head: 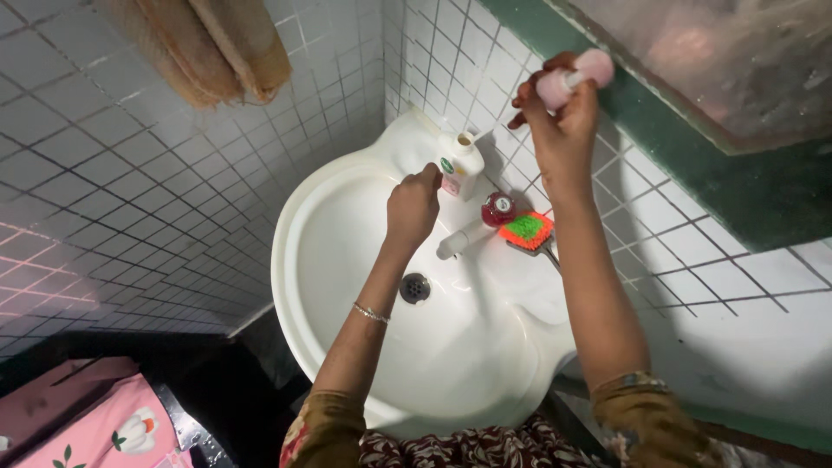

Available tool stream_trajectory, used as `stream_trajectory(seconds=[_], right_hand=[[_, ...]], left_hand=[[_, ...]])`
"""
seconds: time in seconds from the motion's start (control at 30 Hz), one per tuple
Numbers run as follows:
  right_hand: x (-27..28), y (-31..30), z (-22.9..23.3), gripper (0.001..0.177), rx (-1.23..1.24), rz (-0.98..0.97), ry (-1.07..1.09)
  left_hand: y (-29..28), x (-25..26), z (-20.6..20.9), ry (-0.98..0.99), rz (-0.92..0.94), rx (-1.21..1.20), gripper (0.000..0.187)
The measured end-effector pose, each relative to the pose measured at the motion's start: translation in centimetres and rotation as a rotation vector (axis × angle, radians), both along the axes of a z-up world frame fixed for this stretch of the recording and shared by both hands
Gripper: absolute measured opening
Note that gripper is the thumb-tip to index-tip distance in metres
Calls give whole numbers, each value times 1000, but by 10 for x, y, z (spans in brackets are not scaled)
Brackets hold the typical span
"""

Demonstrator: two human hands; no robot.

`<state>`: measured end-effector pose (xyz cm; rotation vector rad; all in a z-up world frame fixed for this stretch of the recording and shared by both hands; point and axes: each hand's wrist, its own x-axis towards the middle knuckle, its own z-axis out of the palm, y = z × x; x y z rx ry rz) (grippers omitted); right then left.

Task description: The person manipulates a refill packet and a soap bottle near a washbasin, then uses a brush to scrub the basin surface and faucet.

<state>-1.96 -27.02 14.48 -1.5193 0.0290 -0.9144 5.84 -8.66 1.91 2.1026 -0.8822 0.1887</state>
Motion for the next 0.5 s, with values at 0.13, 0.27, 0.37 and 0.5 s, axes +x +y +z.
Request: stream_trajectory(seconds=[0.13, 0.27, 0.37, 0.5], right_hand=[[35, -18, -33, 32, -52, 46, 4], [60, -27, -70, 29, 74, 91, 144], [63, -25, -87, 35, -203, 28, 210], [52, -19, -91, 35, -455, 13, 584]], left_hand=[[-14, 14, -3, 7, -21, -95, 39], [-42, 22, -10, -83, -59, -249, 105], [-65, 24, -22, -15, -82, -315, 118], [-85, 25, -36, 192, -41, -326, 98]])
